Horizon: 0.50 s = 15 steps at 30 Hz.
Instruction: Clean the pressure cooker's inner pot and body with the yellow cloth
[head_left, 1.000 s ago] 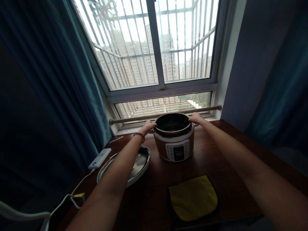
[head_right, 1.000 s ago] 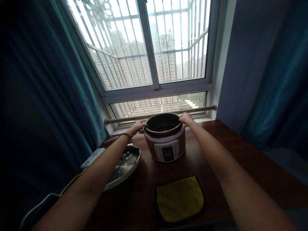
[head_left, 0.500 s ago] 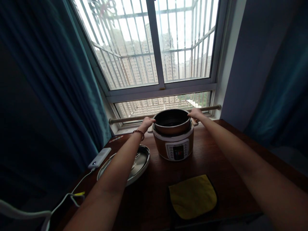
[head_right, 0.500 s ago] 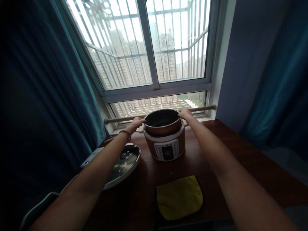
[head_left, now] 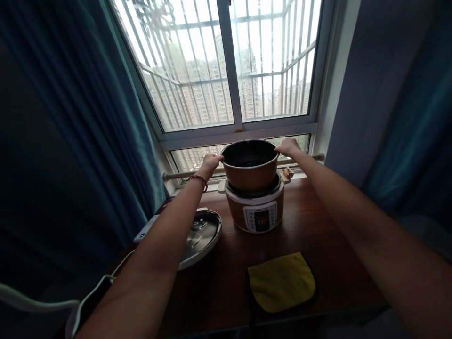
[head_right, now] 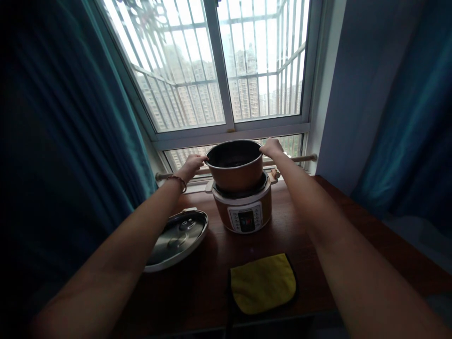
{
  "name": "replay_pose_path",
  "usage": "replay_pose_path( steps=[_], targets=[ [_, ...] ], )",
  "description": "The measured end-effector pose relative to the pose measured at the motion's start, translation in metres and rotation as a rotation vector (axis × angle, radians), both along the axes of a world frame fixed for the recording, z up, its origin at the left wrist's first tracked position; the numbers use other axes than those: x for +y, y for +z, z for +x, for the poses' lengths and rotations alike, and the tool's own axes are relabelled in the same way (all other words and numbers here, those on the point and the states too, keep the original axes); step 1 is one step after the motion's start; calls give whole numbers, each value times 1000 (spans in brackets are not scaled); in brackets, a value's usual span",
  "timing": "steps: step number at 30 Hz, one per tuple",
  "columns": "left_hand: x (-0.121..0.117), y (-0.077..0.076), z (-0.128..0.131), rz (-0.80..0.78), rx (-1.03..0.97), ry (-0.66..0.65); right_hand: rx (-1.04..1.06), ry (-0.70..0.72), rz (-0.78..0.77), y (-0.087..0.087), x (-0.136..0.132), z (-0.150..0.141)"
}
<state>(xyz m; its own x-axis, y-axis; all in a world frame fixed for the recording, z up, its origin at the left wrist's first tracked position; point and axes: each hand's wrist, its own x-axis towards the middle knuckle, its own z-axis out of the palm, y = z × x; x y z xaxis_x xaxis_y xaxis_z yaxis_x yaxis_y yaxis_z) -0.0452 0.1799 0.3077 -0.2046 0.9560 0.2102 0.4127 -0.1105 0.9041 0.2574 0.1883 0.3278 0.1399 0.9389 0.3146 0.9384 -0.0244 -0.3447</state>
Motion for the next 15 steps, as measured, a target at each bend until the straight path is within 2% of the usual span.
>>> replay_pose_path(
  steps=[5, 8, 12, 15],
  targets=[
    [-23, 32, 2, 130, -212, -9, 118, -2, 105, 38, -27, -5],
    [-48, 45, 3, 184, -350, -25, 265, 8, 165, 51, -55, -8],
    [-96, 52, 1, 239, -471, -63, 494, 49, 207, 53, -108, -12],
    [-142, 46, -1, 276, -520, -94, 734, 145, 229, 44, -150, -13]
  ],
)
